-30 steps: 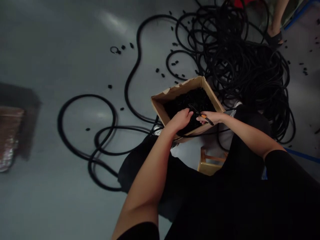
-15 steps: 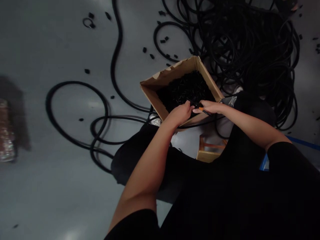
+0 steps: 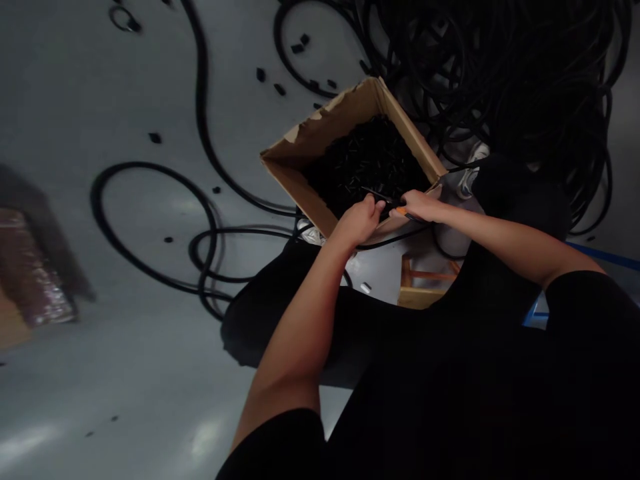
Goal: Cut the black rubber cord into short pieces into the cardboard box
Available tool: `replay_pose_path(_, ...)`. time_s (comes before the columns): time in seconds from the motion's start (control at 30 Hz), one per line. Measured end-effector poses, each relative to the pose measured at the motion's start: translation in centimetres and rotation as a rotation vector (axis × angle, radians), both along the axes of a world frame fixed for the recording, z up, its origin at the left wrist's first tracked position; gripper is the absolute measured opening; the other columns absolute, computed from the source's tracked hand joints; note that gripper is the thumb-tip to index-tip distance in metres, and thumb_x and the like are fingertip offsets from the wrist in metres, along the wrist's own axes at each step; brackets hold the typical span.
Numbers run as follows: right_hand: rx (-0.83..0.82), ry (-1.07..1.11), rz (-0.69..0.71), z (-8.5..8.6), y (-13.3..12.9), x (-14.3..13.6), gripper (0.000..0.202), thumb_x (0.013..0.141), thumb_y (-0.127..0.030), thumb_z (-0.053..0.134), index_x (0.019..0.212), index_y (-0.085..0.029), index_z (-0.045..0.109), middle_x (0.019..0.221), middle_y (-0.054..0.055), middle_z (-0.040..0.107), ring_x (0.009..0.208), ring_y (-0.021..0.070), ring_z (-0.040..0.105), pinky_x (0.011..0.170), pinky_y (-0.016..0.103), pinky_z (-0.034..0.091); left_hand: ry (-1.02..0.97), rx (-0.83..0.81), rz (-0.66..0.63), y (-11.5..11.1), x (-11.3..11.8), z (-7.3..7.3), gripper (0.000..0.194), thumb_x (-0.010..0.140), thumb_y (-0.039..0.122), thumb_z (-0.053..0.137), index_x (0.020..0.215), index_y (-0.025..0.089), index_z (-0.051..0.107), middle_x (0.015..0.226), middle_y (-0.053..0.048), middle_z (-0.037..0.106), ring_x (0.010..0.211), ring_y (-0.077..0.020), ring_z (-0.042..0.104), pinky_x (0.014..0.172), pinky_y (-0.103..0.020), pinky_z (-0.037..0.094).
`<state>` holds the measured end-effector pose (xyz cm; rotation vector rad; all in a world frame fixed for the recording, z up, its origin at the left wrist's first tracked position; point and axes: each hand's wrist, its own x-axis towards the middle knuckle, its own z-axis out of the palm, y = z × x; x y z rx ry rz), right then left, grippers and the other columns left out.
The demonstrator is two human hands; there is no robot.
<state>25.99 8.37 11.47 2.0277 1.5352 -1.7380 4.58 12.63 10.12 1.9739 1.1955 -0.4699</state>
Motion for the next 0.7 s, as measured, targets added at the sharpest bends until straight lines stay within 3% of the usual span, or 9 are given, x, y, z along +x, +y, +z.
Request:
replay_pose_path(0.17,0.048,-0.06,0.053,0.7,0.3,0.1,0.023,0.102,-0.032,0.085,0.091,-0.012,0.082,0.085,0.003,0.072,0.081,0.0158,0.065,0.073,0.026,0.042,-0.084,-0.004,0.059,0.5,-1.0,-1.7,0.036,0.125,0.044,0.041,0.117,0.021,0.067,0.123,-0.026,0.086,0.126,-0.0455,0.084,0.109,-0.05,0.064)
replay_pose_path(0.37,0.044,-0.114,0.182,1.1,0.6,0.3,0.024,0.104,-0.031,0.091,0.104,-0.007,0.09,0.095,0.01,0.084,0.085,0.018,0.073,0.071,0.026,0.042,-0.093,-0.071,0.063,1.1,-1.6,-2.0,0.035,0.121,0.052,0.042,0.102,0.027,0.058,0.115,-0.021,0.083,0.117,-0.0424,0.082,0.11,-0.051,0.064)
replay_pose_path(0.47,0.014,-0.111,0.188,1.2,0.7,0.4,0.02,0.107,-0.028,0.089,0.1,-0.009,0.088,0.084,0.009,0.082,0.077,0.0185,0.074,0.07,0.026,0.044,-0.082,-0.098,0.05,1.2,-1.8,-2.1,0.036,0.119,0.055,0.043,0.099,0.028,0.056,0.111,-0.019,0.082,0.114,-0.0418,0.081,0.109,-0.052,0.065)
replay_pose_path(0.6,-0.038,-0.034,0.113,0.9,0.4,0.3,0.034,0.108,-0.02,0.082,0.077,-0.018,0.07,0.06,0.0,0.064,0.065,0.0172,0.068,0.066,0.025,0.044,-0.175,-0.09,0.097,1.4,-2.3,-2.7,0.039,0.117,0.06,0.046,0.107,0.026,0.061,0.114,-0.017,0.082,0.114,-0.0392,0.079,0.113,-0.054,0.065)
replay_pose_path(0.7,-0.044,0.14,-0.106,0.4,-0.1,-0.2,0.041,0.109,-0.019,0.081,0.074,-0.021,0.06,0.06,-0.003,0.061,0.062,0.0142,0.061,0.063,0.023,0.043,-0.342,-0.061,0.153,1.6,-2.5,-3.3,0.036,0.111,0.053,0.054,0.118,0.021,0.069,0.116,-0.015,0.082,0.113,-0.0348,0.078,0.111,-0.05,0.067)
